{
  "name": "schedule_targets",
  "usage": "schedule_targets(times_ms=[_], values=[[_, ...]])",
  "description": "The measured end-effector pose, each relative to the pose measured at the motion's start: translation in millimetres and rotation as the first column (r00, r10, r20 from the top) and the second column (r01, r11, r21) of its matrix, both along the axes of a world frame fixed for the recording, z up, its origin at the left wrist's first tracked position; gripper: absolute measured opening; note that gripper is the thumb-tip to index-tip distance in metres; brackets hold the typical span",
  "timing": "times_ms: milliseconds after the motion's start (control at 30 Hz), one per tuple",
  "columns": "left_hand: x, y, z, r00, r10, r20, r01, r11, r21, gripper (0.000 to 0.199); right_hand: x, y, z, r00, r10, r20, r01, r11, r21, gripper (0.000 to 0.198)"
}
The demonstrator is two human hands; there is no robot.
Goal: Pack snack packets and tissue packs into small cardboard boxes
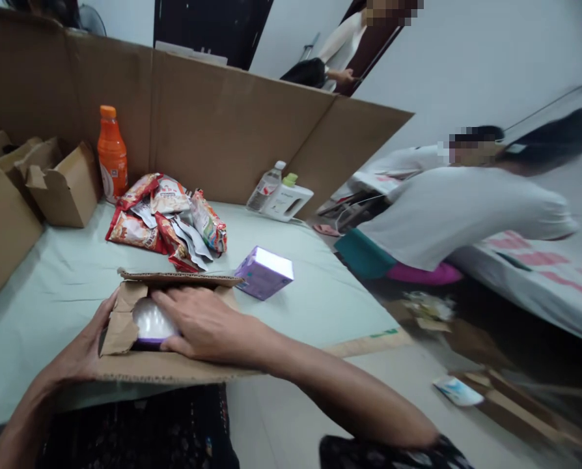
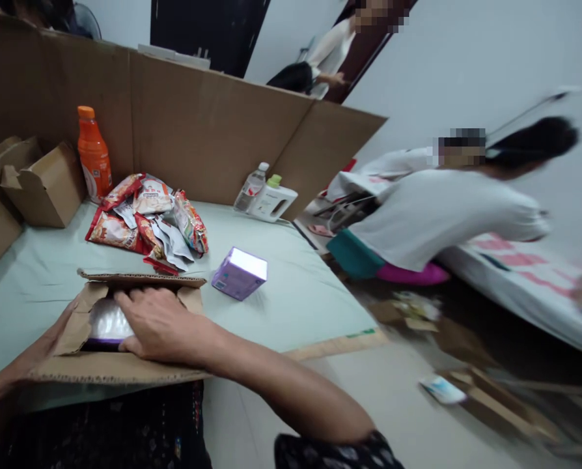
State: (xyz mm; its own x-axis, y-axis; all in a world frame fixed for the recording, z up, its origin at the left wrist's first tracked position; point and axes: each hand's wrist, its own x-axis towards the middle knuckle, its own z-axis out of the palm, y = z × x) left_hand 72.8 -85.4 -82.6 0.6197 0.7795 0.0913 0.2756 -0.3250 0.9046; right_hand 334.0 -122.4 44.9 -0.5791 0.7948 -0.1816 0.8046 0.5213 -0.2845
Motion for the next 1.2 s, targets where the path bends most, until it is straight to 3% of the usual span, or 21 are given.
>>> schedule_targets(times_ms=[133, 200, 267, 333, 400, 467, 500, 533, 567, 700, 767, 833, 967, 1100, 1200], values=[[-2, -1, -1.8, 1.000, 0.005, -0.024, -0.006, 1.000, -0.015, 0.110, -1, 16, -7, 0.997, 0.048, -0.058, -0.051, 0.998, -0.044, 0.051], [-5, 0, -7.7, 1.000, 0.002, -0.011, -0.002, 1.000, 0.000, 0.117, 19, 2, 5, 0.978, -0.006, -0.207, 0.014, 0.999, 0.033, 0.056], [-8, 2, -16.0, 1.000, 0.001, -0.011, 0.000, 0.999, 0.033, 0.125, 50, -24, 23, 0.926, -0.099, -0.366, 0.164, 0.975, 0.152, 0.060], [-10, 3, -22.5, 1.000, 0.008, -0.024, -0.007, 0.999, 0.039, 0.129, 88, -55, 42, 0.850, -0.228, -0.475, 0.390, 0.878, 0.277, 0.057], [-11, 4, -24.4, 0.999, -0.003, -0.032, 0.003, 1.000, 0.019, 0.126, 126, -83, 50, 0.735, -0.370, -0.567, 0.625, 0.694, 0.357, 0.056], [-13, 5, -23.4, 1.000, -0.021, -0.023, 0.021, 1.000, -0.001, 0.123, 159, -98, 43, 0.640, -0.473, -0.605, 0.756, 0.529, 0.386, 0.055], [-15, 5, -22.8, 0.999, -0.030, -0.025, 0.030, 1.000, -0.003, 0.122, 171, -99, 32, 0.618, -0.511, -0.597, 0.781, 0.488, 0.391, 0.054], [-17, 6, -22.7, 0.999, -0.034, -0.030, 0.034, 0.999, -0.002, 0.122, 181, -96, 18, 0.616, -0.545, -0.569, 0.786, 0.482, 0.389, 0.052], [-20, 7, -23.4, 0.999, -0.034, -0.037, 0.034, 0.999, -0.003, 0.121, 188, -89, 1, 0.629, -0.572, -0.527, 0.776, 0.506, 0.377, 0.050], [-31, 10, -30.1, 0.997, -0.018, -0.072, 0.015, 0.999, -0.044, 0.122, 195, -51, -71, 0.740, -0.607, -0.288, 0.670, 0.703, 0.238, 0.057], [-35, 11, -32.1, 0.995, -0.013, -0.097, 0.008, 0.999, -0.054, 0.124, 195, -42, -90, 0.780, -0.589, -0.211, 0.625, 0.748, 0.222, 0.063], [-36, 9, -31.3, 0.992, -0.011, -0.124, 0.005, 0.999, -0.052, 0.127, 200, -45, -91, 0.797, -0.571, -0.199, 0.604, 0.747, 0.277, 0.068], [-33, 4, -25.2, 0.992, 0.021, -0.125, -0.032, 0.996, -0.085, 0.131, 223, -51, -71, 0.829, -0.535, -0.161, 0.553, 0.746, 0.371, 0.091], [-32, 3, -24.5, 0.991, 0.045, -0.123, -0.060, 0.990, -0.124, 0.130, 247, -20, -69, 0.854, -0.519, -0.045, 0.513, 0.824, 0.241, 0.120], [-33, 4, -28.3, 0.994, 0.012, -0.113, -0.023, 0.995, -0.097, 0.127, 260, 5, -82, 0.860, -0.509, -0.033, 0.509, 0.852, 0.118, 0.125]])
